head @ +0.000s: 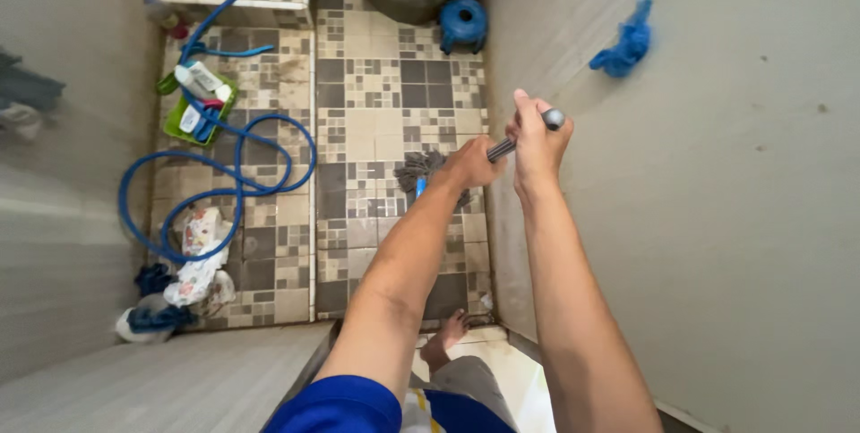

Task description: The person mops the tiled floor of a small bathroom using a grey string mop. They move the mop back and forth across the floor, cleaning around a squat toilet, a bucket, and a blue hose.

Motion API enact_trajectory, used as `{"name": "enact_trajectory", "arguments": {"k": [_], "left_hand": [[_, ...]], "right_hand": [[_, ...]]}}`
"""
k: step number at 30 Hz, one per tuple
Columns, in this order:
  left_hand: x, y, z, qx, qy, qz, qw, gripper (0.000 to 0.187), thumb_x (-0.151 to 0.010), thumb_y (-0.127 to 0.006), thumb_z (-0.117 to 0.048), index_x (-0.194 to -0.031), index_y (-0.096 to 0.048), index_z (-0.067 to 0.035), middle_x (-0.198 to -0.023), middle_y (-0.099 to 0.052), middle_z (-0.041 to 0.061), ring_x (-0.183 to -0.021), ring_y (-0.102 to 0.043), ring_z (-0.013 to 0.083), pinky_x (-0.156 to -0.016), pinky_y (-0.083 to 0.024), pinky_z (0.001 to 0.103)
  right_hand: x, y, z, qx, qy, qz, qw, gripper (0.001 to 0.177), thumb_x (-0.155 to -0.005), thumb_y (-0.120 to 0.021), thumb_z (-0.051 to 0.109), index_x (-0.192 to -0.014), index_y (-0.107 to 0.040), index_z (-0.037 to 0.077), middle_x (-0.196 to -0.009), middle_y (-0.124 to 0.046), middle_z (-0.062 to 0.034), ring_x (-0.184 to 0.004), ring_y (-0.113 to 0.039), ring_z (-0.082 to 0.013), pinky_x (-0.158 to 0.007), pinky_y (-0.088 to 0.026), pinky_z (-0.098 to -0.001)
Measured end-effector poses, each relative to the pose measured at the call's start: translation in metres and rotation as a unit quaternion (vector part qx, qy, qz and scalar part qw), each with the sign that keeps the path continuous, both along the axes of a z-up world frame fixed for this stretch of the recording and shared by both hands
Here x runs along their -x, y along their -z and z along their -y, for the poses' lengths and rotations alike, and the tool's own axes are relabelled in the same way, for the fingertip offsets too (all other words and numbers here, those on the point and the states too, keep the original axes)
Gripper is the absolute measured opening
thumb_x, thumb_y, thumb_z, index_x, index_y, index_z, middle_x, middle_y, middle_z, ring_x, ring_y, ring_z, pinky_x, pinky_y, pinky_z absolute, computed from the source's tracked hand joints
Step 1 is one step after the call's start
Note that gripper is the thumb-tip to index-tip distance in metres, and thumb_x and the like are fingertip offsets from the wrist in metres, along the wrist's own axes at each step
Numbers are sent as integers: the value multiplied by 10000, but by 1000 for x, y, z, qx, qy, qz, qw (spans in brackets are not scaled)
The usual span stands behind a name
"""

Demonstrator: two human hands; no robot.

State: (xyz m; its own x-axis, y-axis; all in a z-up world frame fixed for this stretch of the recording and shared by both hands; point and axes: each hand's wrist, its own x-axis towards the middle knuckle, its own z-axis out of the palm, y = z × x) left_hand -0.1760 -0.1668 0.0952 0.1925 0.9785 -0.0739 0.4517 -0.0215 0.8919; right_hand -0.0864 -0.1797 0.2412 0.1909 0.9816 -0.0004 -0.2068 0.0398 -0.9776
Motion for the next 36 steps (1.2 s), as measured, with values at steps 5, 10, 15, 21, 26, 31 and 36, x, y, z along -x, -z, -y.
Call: {"name": "enact_trajectory", "arguments": {"k": [5,10,15,21,26,31,36], "left_hand": [[45,-18,11,36,-1,-7,999,223,-830,-654,-290,-839,-683,-70,-821,-727,200,-844,-714,400,-754,-541,489],[97,-30,28,49,-33,-70,996,212,-841,-648,-278,-848,-711,-75,-911,-739,194,-920,-711,396,-791,-551,493],[147,-22,48,18,-92,-105,990,185,-798,-632,-202,-924,-726,-103,-988,-726,205,-978,-676,422,-824,-544,516],[195,-10,74,24,-151,-100,983,183,-837,-580,-181,-921,-717,-92,-973,-730,217,-968,-683,423,-820,-542,522],[217,-15,101,26,-205,-58,977,201,-852,-565,-186,-911,-716,-67,-927,-718,254,-929,-700,426,-789,-544,508],[225,-26,128,16,-270,-25,962,234,-864,-536,-172,-976,-715,-70,-933,-720,258,-938,-692,442,-797,-540,509],[229,-19,139,-39,-296,-2,955,306,-792,-587,-152,-1071,-659,-48,-920,-708,269,-930,-662,471,-780,-518,526]], "right_hand": [[37,7,3,-16,-35,-25,999,356,-929,-712,115,-654,-492,70,-628,-462,14,-544,-442,-97,-515,-338,-276],[78,13,13,-21,-91,-6,996,346,-939,-702,135,-656,-514,72,-621,-474,15,-568,-458,-99,-546,-363,-275],[118,23,24,-9,-189,-25,982,320,-931,-692,126,-662,-524,85,-624,-490,14,-593,-468,-99,-565,-364,-272],[162,25,31,-32,-337,32,940,330,-945,-660,131,-649,-526,80,-634,-510,26,-611,-456,-79,-576,-358,-261],[187,21,37,-43,-415,64,907,352,-922,-646,121,-607,-497,70,-606,-477,27,-593,-430,-78,-557,-358,-263],[205,20,42,-62,-514,50,854,321,-932,-609,114,-628,-524,54,-635,-499,18,-620,-438,-76,-584,-372,-264],[217,9,45,-48,-513,100,851,398,-974,-685,212,-630,-564,52,-619,-522,32,-595,-464,-65,-553,-389,-254]]}}
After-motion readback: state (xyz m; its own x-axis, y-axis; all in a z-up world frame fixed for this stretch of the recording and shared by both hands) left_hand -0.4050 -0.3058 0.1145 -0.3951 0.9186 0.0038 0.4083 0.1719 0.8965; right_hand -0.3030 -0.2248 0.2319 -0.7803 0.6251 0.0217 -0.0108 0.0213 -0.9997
